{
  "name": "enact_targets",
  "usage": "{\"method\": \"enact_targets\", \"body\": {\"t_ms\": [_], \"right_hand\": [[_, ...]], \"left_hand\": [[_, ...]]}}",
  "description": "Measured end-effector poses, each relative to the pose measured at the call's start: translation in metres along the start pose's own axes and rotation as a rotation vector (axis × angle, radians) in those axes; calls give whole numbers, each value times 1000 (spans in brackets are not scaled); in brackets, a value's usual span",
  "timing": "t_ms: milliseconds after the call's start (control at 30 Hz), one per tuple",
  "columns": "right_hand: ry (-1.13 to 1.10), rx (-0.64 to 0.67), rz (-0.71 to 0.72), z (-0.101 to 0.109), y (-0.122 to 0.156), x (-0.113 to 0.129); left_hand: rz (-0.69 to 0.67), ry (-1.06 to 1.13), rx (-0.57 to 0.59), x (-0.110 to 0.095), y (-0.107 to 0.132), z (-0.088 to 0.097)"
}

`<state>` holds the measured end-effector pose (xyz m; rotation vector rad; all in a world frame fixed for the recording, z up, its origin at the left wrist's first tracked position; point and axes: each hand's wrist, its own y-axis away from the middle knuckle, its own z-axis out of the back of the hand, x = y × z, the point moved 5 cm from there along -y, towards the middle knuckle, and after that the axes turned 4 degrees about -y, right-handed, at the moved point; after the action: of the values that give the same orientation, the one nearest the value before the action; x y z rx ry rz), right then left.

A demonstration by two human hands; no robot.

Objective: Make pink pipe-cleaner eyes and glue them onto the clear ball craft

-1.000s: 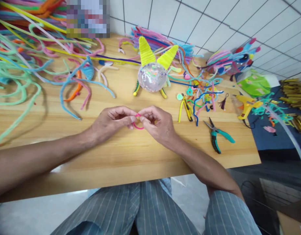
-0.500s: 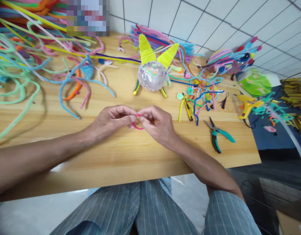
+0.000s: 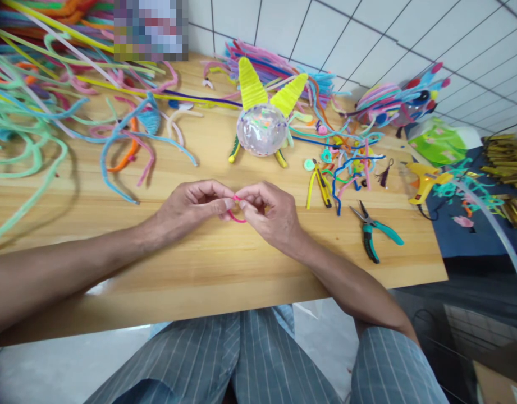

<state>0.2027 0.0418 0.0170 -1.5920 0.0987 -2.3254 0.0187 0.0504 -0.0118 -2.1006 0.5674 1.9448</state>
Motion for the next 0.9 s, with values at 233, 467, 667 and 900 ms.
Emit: {"method": "enact_targets", "body": {"t_ms": [233,467,667,900], "right_hand": [[-37,5,-5,-1,0,1],[-45,18,-27,-2,0,-1],[-55,11,3,-2,-1,1],[-47,22,-18,-2,-1,1]], "left_hand": [[-8,11,3,0,0,-1],[-17,5,8,-2,0,-1],[-14,14,7,-1,0,-1],[16,46,-9,0,0,-1]]}}
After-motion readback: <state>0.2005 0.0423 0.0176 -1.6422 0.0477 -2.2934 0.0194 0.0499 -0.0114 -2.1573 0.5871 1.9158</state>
